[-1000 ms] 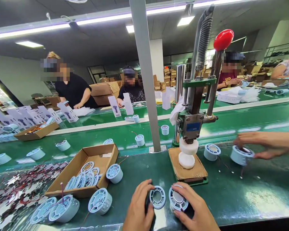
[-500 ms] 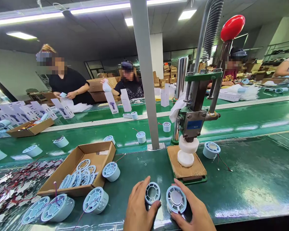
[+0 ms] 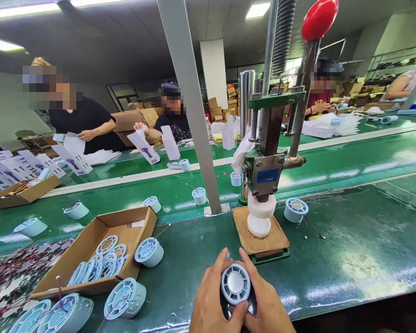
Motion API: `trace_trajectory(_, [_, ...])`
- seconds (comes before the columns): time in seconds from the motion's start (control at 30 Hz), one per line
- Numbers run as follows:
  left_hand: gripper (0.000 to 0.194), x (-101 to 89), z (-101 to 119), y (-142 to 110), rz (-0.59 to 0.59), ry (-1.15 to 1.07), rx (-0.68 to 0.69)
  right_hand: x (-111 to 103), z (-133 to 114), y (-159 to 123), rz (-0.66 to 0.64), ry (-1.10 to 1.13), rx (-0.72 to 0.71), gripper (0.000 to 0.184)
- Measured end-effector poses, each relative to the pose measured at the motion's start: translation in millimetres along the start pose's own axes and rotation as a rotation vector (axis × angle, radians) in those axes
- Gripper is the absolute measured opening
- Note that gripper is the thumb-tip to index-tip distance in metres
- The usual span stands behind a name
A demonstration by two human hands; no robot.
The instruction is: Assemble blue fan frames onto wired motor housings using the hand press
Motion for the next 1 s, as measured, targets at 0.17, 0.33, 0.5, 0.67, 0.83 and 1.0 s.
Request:
trace_trajectory(0.17, [0.062,20.2,-20.4,-11.6,0.032,-0.046,0.001,-0.2,1.8,-0.5,-0.132,-0.213,0.011,0.079])
trace_trajectory(0.33, [0.056,9.0,-16.3,12.4,-0.064,-0.019,-0.087,-104.9,-85.2,38.9,-0.107,-0.528,-0.273,0.072])
trace_trajectory(0.5, [0.048,-13.8,22.6,84.6,0.034,-0.132,-0.054,-264.6,-221.1,164.3,0.788,-0.764,-0.484,0.041])
trace_trajectory(0.67, [0.048,13.7,41.8,135.0,-0.013,-0.321,0.082,-309.5,-228.7,270.3,0.661,-0.510,-0.244,0.070])
trace_trajectory(0.83, [0.046,42.5,44.3,147.8,-0.171,-0.441,0.187,-298.8,-207.0,275.4,0.668,-0.415,-0.276,0.084])
trace_trajectory(1.0, [0.040,50.2,35.2,142.5,-0.171,-0.437,0.167,-302.0,-216.3,278.9,0.669,-0.364,-0.258,0.084])
Point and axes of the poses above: each hand's wrist, its own y-axis towards the middle knuckle, its own x-axis out of the palm, z = x × y, the point moved 1 cm from there along y, towards the middle knuckle, and after that the axes turned 3 degrees about x, right-handed, at the moved point
